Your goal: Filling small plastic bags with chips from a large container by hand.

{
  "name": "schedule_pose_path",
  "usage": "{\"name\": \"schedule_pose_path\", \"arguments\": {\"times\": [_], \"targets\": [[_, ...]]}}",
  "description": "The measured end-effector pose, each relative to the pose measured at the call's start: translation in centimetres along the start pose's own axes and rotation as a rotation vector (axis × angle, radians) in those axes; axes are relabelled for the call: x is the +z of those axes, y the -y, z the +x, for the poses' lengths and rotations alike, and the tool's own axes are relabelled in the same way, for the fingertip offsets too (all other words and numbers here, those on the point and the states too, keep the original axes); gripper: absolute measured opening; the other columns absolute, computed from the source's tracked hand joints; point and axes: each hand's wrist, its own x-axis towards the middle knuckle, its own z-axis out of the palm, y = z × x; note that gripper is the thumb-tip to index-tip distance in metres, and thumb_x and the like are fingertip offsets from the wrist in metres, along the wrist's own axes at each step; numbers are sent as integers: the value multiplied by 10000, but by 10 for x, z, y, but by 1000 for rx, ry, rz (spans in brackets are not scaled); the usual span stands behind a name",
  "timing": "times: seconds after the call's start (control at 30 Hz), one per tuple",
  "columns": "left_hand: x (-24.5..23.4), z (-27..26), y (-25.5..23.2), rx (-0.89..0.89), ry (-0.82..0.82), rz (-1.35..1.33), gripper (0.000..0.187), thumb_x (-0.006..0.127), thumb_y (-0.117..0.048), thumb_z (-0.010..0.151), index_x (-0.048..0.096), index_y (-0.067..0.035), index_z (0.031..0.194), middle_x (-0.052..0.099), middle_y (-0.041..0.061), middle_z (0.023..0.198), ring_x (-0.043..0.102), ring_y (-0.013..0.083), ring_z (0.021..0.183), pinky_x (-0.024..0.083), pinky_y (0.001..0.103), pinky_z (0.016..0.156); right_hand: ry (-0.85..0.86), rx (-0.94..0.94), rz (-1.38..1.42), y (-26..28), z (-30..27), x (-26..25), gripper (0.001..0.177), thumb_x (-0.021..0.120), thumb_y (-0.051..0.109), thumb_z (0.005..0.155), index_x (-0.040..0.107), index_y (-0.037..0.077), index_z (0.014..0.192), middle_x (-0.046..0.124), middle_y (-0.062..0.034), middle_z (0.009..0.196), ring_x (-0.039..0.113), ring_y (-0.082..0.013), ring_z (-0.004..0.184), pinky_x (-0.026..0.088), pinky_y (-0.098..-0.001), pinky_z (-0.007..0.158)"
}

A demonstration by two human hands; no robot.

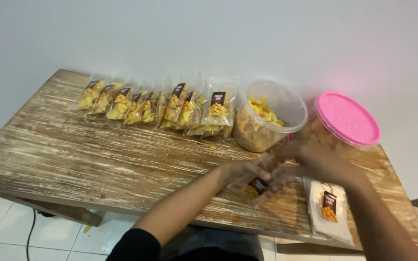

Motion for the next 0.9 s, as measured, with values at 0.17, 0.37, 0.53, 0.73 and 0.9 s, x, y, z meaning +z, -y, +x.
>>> {"name": "schedule_pose_path", "arguments": {"times": [0.17, 0.37, 0.53, 0.73, 0.9], "targets": [[-24, 1, -4, 88, -12, -96, 209, 653, -115, 960, 666, 40, 1100, 696, 168, 953, 693, 254, 865, 564, 361, 816, -239, 322, 83, 6, 60, -55, 221, 743, 101, 861, 762, 50, 1075, 782, -154, 1078, 736, -323, 1010, 628, -413, 863], [-28, -3, 5, 86, -230, -87, 206, 710, -110, 908, 647, 10, 1062, 716, 198, 936, 712, 269, 826, 573, 403, 759, 13, 85, -234, -64, 166, -30, 654, 871, 216, 692, 667, 123, 1306, 732, -173, 1230, 698, -432, 1090, 592, -491, 922], [-29, 0, 2, 179, -158, -146, 302, 741, -106, 877, 638, 33, 1124, 660, 181, 985, 665, 288, 946, 562, 338, 752, 119, -100, -470, -102, 198, -5, 799, 940, 349, 609, 650, 91, 1308, 703, -226, 1257, 632, -479, 1181, 515, -501, 1066], [-49, -2, 10, 144, -256, -168, 274, 710, -81, 904, 650, 37, 1144, 691, 188, 914, 689, 274, 869, 580, 365, 732, 126, -258, -230, -113, 199, 7, 721, 909, 335, 646, 666, 39, 1256, 710, -274, 1182, 617, -524, 1121, 505, -548, 1026], [-33, -11, -3, 146, -272, -66, 407, 720, -79, 877, 613, 32, 1253, 676, 149, 1082, 668, 245, 955, 601, 376, 772, 62, -111, -426, -120, 197, -3, 432, 842, 535, 700, 778, 219, 987, 791, -98, 912, 752, -364, 930, 600, -491, 900]]}}
